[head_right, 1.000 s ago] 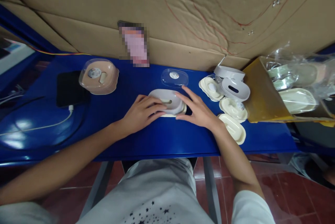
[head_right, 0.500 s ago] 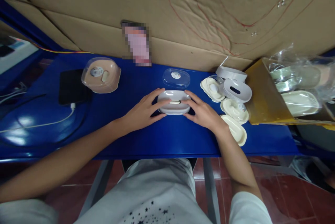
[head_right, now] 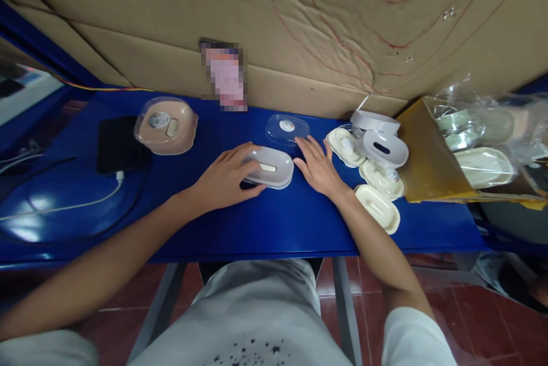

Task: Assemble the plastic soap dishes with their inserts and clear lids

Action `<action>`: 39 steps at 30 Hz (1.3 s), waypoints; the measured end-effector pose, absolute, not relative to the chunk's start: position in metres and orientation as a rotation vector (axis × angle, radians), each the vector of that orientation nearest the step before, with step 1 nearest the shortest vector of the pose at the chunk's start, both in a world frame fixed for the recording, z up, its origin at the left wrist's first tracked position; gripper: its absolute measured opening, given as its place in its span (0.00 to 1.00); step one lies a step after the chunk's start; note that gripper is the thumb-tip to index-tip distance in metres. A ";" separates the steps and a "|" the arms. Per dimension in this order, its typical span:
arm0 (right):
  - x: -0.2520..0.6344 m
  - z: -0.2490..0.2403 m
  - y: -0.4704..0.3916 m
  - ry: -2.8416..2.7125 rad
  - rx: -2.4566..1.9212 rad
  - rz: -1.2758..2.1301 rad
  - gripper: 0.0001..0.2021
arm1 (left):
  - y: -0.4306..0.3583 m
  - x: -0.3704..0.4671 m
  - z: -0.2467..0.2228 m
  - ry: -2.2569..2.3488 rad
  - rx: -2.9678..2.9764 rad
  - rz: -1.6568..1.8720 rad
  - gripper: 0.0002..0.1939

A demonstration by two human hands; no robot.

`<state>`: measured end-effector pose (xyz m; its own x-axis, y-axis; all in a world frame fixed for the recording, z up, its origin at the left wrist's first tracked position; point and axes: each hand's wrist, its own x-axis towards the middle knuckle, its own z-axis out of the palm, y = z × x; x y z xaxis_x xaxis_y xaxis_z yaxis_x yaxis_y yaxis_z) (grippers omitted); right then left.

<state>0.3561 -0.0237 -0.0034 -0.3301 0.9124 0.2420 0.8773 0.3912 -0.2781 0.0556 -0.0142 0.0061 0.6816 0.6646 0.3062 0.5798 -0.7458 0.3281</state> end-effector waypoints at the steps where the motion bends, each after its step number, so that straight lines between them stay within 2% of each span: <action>1: 0.356 -0.005 -0.023 -2.281 -1.575 0.095 0.30 | -0.012 0.053 0.007 1.039 2.667 0.603 0.12; 4: 0.360 -0.010 -0.023 -2.245 -1.622 -0.009 0.33 | -0.006 0.046 0.008 1.034 2.571 0.589 0.14; 6: 0.365 -0.011 -0.023 -2.232 -1.648 0.007 0.32 | -0.002 0.042 0.009 1.027 2.484 0.563 0.20; 9: 0.367 -0.008 -0.024 -2.135 -1.614 0.115 0.30 | 0.002 0.041 0.010 1.070 2.343 0.549 0.36; 12: 0.360 0.001 -0.033 -2.144 -1.401 0.278 0.28 | 0.004 0.043 0.007 1.073 2.252 0.624 0.53; 16: 0.343 0.011 -0.049 -2.388 -1.162 0.353 0.28 | 0.002 0.046 -0.003 0.894 2.211 0.699 0.63; 19: 0.332 0.012 -0.058 -2.528 -1.185 0.225 0.28 | -0.001 0.049 -0.008 0.787 2.225 0.705 0.64; 24: 0.321 0.011 -0.065 -2.650 -1.139 0.094 0.27 | -0.002 0.050 -0.009 0.769 2.244 0.675 0.59; 34: 0.311 0.010 -0.073 -2.669 -1.214 0.011 0.29 | 0.004 0.045 -0.010 0.734 2.276 0.610 0.48; 39: 0.319 0.005 -0.067 -2.582 -1.337 -0.144 0.26 | 0.005 0.049 -0.014 0.793 2.309 0.658 0.47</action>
